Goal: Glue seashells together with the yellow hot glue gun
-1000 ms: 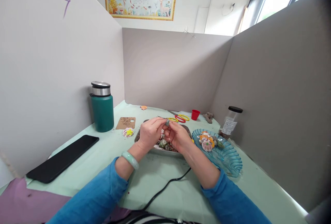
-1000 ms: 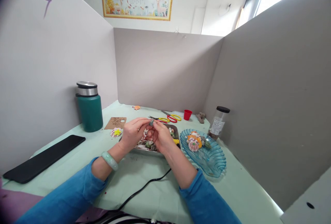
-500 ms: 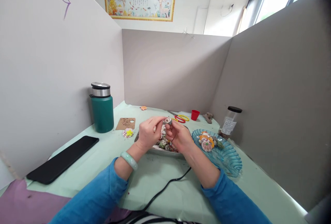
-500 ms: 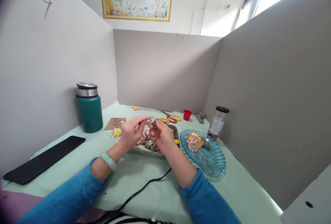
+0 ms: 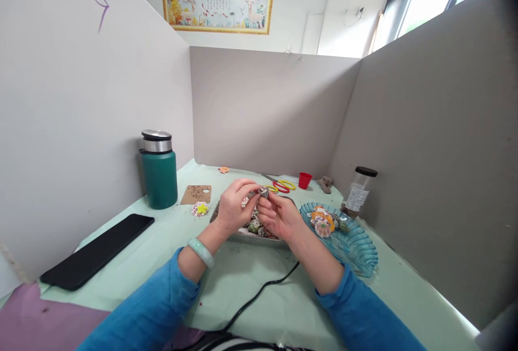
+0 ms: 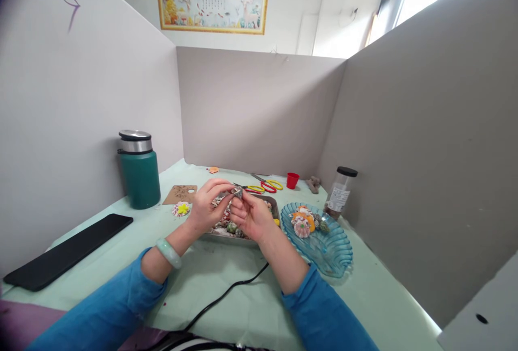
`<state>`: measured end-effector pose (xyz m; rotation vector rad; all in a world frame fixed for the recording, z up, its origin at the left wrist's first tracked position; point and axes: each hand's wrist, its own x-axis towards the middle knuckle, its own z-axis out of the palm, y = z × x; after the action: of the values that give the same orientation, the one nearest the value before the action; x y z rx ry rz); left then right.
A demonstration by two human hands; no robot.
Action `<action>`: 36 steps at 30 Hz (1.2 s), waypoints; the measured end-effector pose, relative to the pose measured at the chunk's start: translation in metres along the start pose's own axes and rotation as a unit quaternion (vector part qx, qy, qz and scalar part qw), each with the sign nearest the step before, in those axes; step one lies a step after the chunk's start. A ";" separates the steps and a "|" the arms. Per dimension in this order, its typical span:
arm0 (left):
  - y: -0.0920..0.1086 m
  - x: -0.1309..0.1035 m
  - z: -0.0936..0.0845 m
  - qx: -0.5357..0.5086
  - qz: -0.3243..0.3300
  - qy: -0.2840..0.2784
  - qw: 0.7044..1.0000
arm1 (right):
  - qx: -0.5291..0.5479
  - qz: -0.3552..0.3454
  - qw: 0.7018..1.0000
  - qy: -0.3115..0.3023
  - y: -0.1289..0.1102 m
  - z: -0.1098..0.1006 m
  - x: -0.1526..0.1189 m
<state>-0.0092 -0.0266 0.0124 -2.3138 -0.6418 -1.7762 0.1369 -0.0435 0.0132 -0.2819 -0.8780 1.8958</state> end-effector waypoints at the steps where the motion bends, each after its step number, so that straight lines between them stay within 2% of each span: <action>1: 0.000 0.000 0.000 0.001 0.001 0.002 1.000 | -0.002 -0.001 1.000 0.002 0.000 0.000 0.000; 10: -0.001 0.000 -0.001 0.014 0.010 -0.018 1.000 | -0.047 -0.021 0.999 0.018 0.002 -0.003 0.001; 13: -0.001 0.000 -0.002 0.003 0.005 -0.019 1.000 | -0.073 -0.054 0.996 0.026 0.003 -0.003 0.002; 17: 0.001 0.000 -0.002 -0.023 -0.029 -0.012 0.999 | -0.112 -0.119 0.986 0.031 0.003 -0.003 0.002; 24: -0.001 0.002 0.000 -0.068 -0.110 -0.030 0.991 | -0.182 -0.143 0.971 0.057 0.006 0.003 0.002; 27: -0.004 0.002 0.001 -0.071 -0.127 -0.021 0.989 | -0.216 -0.159 0.960 0.080 0.007 0.004 0.002; 32: -0.004 0.004 0.000 -0.083 -0.135 -0.003 0.987 | -0.262 -0.186 0.941 0.105 0.009 0.002 0.002; 36: -0.003 0.005 -0.001 -0.074 -0.112 -0.007 0.991 | -0.279 -0.195 0.933 0.118 0.010 0.002 0.002</action>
<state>-0.0102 -0.0226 0.0168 -2.4359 -0.8291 -1.9682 0.1281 -0.0450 0.0081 -0.6158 -1.1954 1.1901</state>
